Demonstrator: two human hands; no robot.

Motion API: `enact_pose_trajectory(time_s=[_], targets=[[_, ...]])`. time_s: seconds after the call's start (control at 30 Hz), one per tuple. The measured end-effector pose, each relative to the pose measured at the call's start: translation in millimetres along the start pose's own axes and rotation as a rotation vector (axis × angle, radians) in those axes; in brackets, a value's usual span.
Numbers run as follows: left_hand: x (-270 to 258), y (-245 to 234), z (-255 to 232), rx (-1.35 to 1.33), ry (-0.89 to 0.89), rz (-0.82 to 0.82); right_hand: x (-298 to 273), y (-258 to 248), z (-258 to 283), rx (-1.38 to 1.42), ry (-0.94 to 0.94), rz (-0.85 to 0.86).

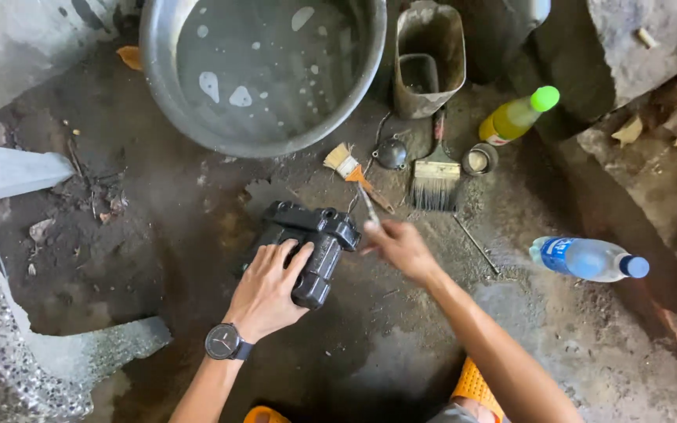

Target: Cleaning a motorcycle engine valve cover using a brush and solvent.

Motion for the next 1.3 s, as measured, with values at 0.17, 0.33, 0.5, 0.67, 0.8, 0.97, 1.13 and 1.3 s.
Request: enact_pose_trajectory(time_s=[0.17, 0.33, 0.5, 0.67, 0.8, 0.97, 1.13, 1.3], targets=[[1.6, 11.7, 2.5, -0.017, -0.058, -0.004, -23.4, -130.4, -5.2, -1.122, -0.745, -0.452], [0.2, 37.0, 8.9, 0.114, 0.083, 0.089, -10.9, -200.2, 27.6, -1.349, -0.291, -0.633], [2.7, 49.6, 13.8, 0.156, 0.133, 0.121, 50.5, -250.8, 3.9, -1.501, -0.189, -0.622], [1.2, 40.5, 15.7, 0.117, -0.057, -0.029, 56.6, -251.1, 7.3, -1.597, -0.117, -0.476], [12.9, 24.7, 22.4, 0.009, -0.115, -0.266, 49.2, -241.3, 19.3, -1.557, -0.081, -0.488], [1.0, 13.6, 25.4, -0.235, -0.261, -0.416, 59.6, -264.3, 4.4, -1.592, -0.184, -0.520], [-3.2, 8.5, 13.9, -0.256, -0.389, -0.460, 60.7, -263.9, 1.4, -1.551, -0.157, -0.511], [0.3, 20.0, 7.6, -0.297, -0.393, -0.532, 32.0, -252.7, 20.6, -1.590, -0.144, -0.512]])
Point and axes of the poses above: each hand's wrist, its own x-axis towards the middle knuckle, its own y-axis out of the palm, z = x × y, the point moved 2 cm from there along x, towards the middle knuckle, and after that the axes turned 11 degrees about -y, right-handed, at the moved point
